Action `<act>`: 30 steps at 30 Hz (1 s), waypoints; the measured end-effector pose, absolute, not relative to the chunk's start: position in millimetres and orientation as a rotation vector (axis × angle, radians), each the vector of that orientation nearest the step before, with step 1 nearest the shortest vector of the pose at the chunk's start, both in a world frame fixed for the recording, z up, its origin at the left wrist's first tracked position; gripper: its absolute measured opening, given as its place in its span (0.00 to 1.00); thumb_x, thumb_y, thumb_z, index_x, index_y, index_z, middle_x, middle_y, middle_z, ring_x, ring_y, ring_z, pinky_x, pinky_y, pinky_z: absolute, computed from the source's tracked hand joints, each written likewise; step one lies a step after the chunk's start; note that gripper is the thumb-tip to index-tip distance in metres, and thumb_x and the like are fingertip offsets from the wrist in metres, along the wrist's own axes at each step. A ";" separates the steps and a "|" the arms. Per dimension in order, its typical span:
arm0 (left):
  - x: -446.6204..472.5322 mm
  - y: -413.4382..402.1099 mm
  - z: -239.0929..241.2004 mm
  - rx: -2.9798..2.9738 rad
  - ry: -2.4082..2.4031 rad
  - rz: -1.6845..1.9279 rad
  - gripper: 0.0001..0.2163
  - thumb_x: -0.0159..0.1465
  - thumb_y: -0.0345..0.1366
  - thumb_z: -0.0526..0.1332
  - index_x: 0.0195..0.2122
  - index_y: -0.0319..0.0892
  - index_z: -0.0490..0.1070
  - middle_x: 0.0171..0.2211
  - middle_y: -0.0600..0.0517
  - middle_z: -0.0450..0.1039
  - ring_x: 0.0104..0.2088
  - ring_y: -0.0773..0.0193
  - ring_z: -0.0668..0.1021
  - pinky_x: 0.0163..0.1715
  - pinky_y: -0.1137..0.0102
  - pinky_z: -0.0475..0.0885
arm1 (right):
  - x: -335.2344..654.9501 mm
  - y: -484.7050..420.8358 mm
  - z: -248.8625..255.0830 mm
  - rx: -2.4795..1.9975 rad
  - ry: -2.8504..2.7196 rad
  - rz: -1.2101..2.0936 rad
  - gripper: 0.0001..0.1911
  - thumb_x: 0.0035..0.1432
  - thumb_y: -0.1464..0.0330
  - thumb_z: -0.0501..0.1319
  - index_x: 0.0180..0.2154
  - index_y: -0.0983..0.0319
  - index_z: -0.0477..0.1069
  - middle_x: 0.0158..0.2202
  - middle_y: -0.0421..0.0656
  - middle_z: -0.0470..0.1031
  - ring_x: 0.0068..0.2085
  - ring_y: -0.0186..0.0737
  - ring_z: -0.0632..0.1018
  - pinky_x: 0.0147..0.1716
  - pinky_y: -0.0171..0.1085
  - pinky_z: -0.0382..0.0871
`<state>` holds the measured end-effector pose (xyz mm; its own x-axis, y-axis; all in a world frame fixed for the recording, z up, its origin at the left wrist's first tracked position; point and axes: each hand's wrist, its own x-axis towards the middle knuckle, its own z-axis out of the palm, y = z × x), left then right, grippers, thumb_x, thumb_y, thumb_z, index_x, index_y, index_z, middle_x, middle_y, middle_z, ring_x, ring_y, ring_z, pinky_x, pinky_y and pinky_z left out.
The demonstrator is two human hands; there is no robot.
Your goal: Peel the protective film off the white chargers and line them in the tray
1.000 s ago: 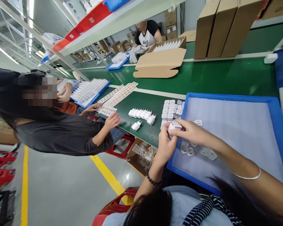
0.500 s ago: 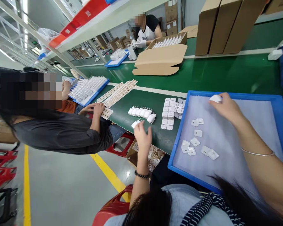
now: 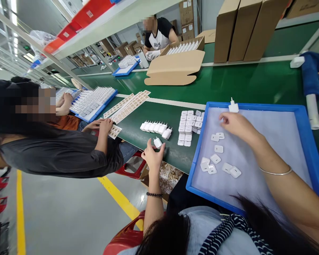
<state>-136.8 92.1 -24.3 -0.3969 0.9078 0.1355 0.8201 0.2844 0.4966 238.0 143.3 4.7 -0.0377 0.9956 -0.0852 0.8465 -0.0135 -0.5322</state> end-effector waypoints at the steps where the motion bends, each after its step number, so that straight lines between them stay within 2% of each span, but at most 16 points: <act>1: -135.0 88.9 -24.7 1.631 2.327 0.759 0.28 0.70 0.47 0.58 0.68 0.41 0.62 0.41 0.46 0.80 0.50 0.48 0.81 0.65 0.44 0.60 | 234.4 142.6 2.3 -1.919 -2.034 0.758 0.11 0.71 0.64 0.62 0.50 0.61 0.75 0.47 0.47 0.79 0.44 0.43 0.79 0.45 0.44 0.76; 2: -134.3 86.5 -24.8 1.659 2.291 0.761 0.26 0.73 0.44 0.53 0.69 0.42 0.62 0.41 0.47 0.80 0.50 0.50 0.80 0.65 0.44 0.59 | 230.7 142.1 -0.3 -1.916 -2.113 0.858 0.12 0.71 0.62 0.63 0.51 0.62 0.76 0.47 0.45 0.79 0.42 0.41 0.80 0.43 0.43 0.78; 4: -136.1 84.7 -23.9 1.781 2.271 0.728 0.24 0.73 0.34 0.47 0.70 0.46 0.63 0.48 0.43 0.78 0.54 0.50 0.78 0.65 0.45 0.59 | 223.3 141.0 -5.1 -1.927 -2.233 0.981 0.16 0.71 0.60 0.65 0.54 0.62 0.75 0.51 0.46 0.79 0.45 0.42 0.82 0.44 0.45 0.80; 7: -144.3 88.7 -20.8 2.096 2.235 0.542 0.28 0.68 0.25 0.48 0.66 0.52 0.71 0.65 0.40 0.65 0.66 0.44 0.69 0.66 0.45 0.59 | 214.2 139.4 -8.2 -1.981 -2.333 0.985 0.17 0.70 0.61 0.65 0.56 0.62 0.74 0.56 0.48 0.77 0.50 0.46 0.81 0.49 0.49 0.79; 10: -153.6 94.9 -17.3 2.243 2.095 0.374 0.25 0.67 0.24 0.53 0.60 0.53 0.76 0.69 0.41 0.60 0.71 0.40 0.62 0.67 0.43 0.58 | 208.9 138.0 -5.8 -2.007 -2.397 0.944 0.18 0.70 0.61 0.65 0.57 0.61 0.74 0.58 0.49 0.76 0.53 0.47 0.80 0.51 0.51 0.78; 13: -158.6 97.5 -15.4 2.217 2.014 0.372 0.19 0.65 0.29 0.63 0.57 0.50 0.76 0.69 0.41 0.62 0.72 0.38 0.60 0.68 0.42 0.57 | 204.8 136.7 0.0 -2.000 -2.430 0.915 0.18 0.70 0.61 0.65 0.57 0.62 0.74 0.57 0.49 0.77 0.52 0.46 0.80 0.51 0.50 0.79; 16: -157.7 94.8 -16.6 2.118 1.963 0.511 0.13 0.62 0.32 0.69 0.48 0.45 0.76 0.62 0.40 0.70 0.69 0.38 0.64 0.69 0.42 0.56 | 198.4 134.6 7.3 -1.979 -2.421 0.851 0.16 0.71 0.61 0.64 0.55 0.62 0.75 0.54 0.48 0.78 0.49 0.45 0.81 0.49 0.49 0.79; 19: -153.4 88.1 -20.3 2.012 1.957 0.632 0.10 0.61 0.32 0.69 0.44 0.44 0.74 0.52 0.42 0.77 0.61 0.41 0.73 0.65 0.44 0.61 | 190.7 130.9 12.3 -2.004 -2.363 0.715 0.17 0.71 0.61 0.63 0.57 0.61 0.74 0.56 0.49 0.77 0.51 0.46 0.81 0.51 0.50 0.79; 23: -145.6 78.8 -24.1 1.928 1.946 0.720 0.11 0.61 0.33 0.68 0.44 0.43 0.72 0.46 0.44 0.79 0.51 0.45 0.78 0.58 0.48 0.69 | 189.0 128.2 10.1 -2.022 -2.352 0.701 0.19 0.71 0.61 0.65 0.59 0.62 0.73 0.59 0.50 0.76 0.54 0.48 0.80 0.53 0.52 0.78; 26: -135.9 73.0 -20.7 1.895 1.864 0.783 0.12 0.60 0.34 0.68 0.45 0.43 0.72 0.44 0.47 0.79 0.46 0.52 0.80 0.51 0.57 0.73 | 197.4 130.5 5.1 -1.978 -2.386 0.880 0.17 0.70 0.61 0.65 0.56 0.62 0.74 0.54 0.48 0.78 0.49 0.45 0.81 0.48 0.48 0.80; 30: -115.1 62.2 -4.2 1.726 1.600 0.953 0.14 0.65 0.39 0.65 0.51 0.44 0.71 0.47 0.47 0.77 0.47 0.57 0.79 0.49 0.64 0.74 | 205.7 133.9 -2.5 -1.941 -2.319 0.925 0.15 0.71 0.60 0.64 0.53 0.62 0.75 0.51 0.46 0.79 0.46 0.42 0.81 0.47 0.46 0.79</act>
<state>-115.1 62.2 -4.2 0.0193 0.9939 0.1083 0.5687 -0.1000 0.8165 205.7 133.9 -2.5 -0.2465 0.8938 -0.3746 0.9062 0.0756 -0.4160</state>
